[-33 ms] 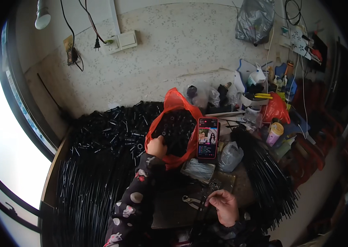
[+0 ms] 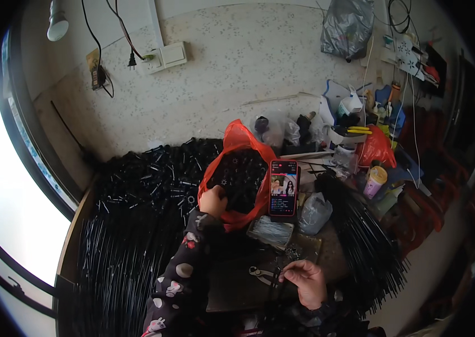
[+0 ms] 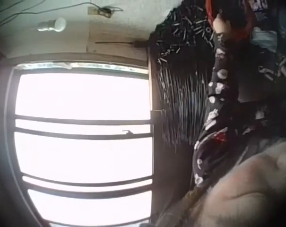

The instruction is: Assembling wire harnesses by attaching plastic connectors to bundles of wires and securing them with pliers.

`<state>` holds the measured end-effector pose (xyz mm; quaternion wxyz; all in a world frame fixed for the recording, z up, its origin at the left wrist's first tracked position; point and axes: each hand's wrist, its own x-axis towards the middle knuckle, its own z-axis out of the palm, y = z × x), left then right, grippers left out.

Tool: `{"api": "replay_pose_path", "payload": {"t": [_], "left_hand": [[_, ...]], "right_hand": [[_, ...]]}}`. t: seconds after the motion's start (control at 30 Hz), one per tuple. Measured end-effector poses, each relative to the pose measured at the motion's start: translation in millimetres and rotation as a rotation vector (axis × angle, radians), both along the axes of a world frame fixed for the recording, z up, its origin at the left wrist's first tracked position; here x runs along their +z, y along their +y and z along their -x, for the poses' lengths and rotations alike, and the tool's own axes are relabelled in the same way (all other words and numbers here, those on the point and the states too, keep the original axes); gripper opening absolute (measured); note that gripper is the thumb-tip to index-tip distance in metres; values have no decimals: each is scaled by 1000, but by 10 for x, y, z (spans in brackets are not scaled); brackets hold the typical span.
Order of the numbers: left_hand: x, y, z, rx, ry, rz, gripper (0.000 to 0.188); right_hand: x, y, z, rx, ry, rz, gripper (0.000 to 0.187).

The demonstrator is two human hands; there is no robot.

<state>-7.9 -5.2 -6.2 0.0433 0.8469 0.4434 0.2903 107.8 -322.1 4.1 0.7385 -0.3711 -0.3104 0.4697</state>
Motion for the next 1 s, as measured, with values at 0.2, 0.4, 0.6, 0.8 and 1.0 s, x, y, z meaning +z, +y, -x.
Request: {"api": "replay_pose_path", "payload": {"t": [0.2,0.4,0.6,0.8,1.0], "left_hand": [[98,-991,251,-478,-1199,801,14],[126,-2080,348,-853,-1280,1293,26],[342,-2462,784,-1152,-1430,1183,16],[452,-2730,1194,-1071,-1361,1237,13],[668,-2816,1432,-1018,-1235,1148,12]], "right_hand": [[-13,-58,102,51,60,36,12],[158,-66,543,35,26,-46,12],[238,-323,773,187,-9,-129,16],[339,-419,888,343,-9,-150,23],[364,-467,971,427,74,-154,20]]}}
